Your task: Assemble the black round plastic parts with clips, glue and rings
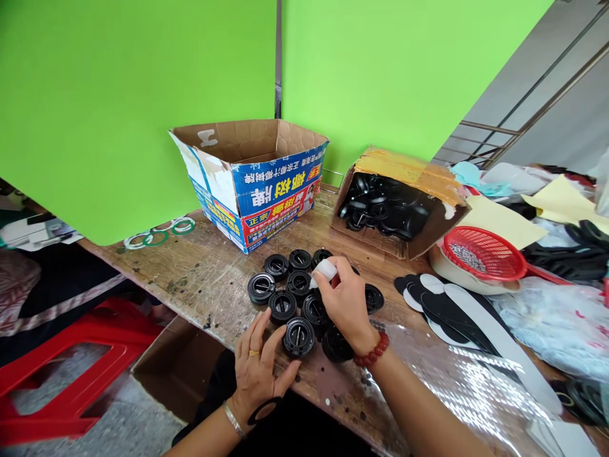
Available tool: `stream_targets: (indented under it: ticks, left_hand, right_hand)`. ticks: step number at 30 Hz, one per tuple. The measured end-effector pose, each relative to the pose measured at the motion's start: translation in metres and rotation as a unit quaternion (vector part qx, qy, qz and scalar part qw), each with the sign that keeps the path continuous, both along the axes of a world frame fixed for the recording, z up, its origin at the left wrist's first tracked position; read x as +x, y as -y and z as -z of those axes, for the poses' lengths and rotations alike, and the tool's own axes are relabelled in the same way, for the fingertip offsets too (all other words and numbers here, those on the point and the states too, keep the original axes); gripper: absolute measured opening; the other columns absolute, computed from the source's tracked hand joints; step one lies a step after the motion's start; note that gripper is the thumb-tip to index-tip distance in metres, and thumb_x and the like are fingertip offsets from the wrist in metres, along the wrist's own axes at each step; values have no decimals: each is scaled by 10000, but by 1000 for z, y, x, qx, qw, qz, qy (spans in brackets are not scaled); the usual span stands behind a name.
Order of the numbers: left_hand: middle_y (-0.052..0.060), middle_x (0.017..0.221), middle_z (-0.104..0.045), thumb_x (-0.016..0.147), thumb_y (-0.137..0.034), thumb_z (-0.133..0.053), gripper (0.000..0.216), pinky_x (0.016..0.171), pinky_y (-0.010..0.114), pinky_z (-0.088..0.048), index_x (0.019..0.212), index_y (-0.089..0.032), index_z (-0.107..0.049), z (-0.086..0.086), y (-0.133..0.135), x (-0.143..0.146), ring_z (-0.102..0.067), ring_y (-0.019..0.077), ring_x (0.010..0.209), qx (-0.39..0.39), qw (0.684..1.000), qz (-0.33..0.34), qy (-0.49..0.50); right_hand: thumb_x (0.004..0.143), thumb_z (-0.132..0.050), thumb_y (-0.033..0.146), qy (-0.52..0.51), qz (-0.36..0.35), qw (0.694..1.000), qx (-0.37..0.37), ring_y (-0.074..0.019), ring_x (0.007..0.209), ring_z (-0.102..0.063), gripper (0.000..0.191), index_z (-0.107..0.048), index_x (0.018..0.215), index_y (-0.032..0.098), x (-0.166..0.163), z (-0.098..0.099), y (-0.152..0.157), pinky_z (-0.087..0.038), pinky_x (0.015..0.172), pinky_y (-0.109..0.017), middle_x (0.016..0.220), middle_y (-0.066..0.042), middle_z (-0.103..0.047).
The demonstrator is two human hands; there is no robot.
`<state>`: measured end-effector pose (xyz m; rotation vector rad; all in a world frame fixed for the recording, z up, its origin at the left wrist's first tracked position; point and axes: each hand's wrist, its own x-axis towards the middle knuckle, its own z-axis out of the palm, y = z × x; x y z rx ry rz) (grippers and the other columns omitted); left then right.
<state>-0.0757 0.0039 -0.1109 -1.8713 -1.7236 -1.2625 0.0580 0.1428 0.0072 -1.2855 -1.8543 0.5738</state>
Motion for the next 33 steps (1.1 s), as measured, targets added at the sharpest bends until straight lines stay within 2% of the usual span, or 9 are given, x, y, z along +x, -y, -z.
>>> stream_targets:
  ticks: [6, 11, 18, 27, 33]
  left_hand:
    - [220, 1417, -483, 887, -423, -570, 436, 1037, 457, -378, 1234, -160, -576, 1, 0, 0, -442, 342, 1336, -4, 1000, -1, 3]
    - [218, 1428, -470, 885, -423, -576, 437, 1037, 468, -383, 1239, -166, -573, 1, 1, 0, -442, 348, 1335, -12, 1000, -2, 5]
    - [220, 1440, -444, 868, -410, -603, 427, 1048, 502, -368, 1226, -181, -572, 0, 4, 3, -392, 372, 1376, -31, 999, -17, 13]
    - [231, 1406, -495, 875, -408, -598, 425, 1040, 499, -354, 1228, -173, -575, -2, 5, 2, -408, 368, 1373, -49, 999, -13, 7]
    - [217, 1412, -501, 857, -397, -621, 422, 1042, 496, -360, 1219, -183, -585, -2, 5, 2, -420, 361, 1368, -46, 999, -15, 8]
  right_hand:
    - [805, -608, 382, -21, -15, 1000, -18, -137, 565, -467, 185, -595, 860, 206, -14, 0, 10, -364, 556, -272, 655, 30, -565]
    - [782, -632, 403, -76, -12, 997, -26, -138, 574, -476, 212, -593, 827, 200, -24, 4, 4, -380, 558, -276, 675, 22, -577]
    - [691, -707, 506, -202, 14, 971, -123, -187, 643, -606, 369, -600, 858, 194, -13, 14, -1, -488, 600, -315, 720, -32, -676]
    - [690, -727, 461, -220, 19, 968, -117, -176, 636, -593, 330, -604, 848, 198, -21, 21, 8, -481, 597, -306, 730, -25, -678]
    - [759, -675, 439, -155, 2, 985, -79, -153, 599, -527, 269, -595, 848, 199, -23, 19, 11, -425, 572, -288, 725, -5, -632]
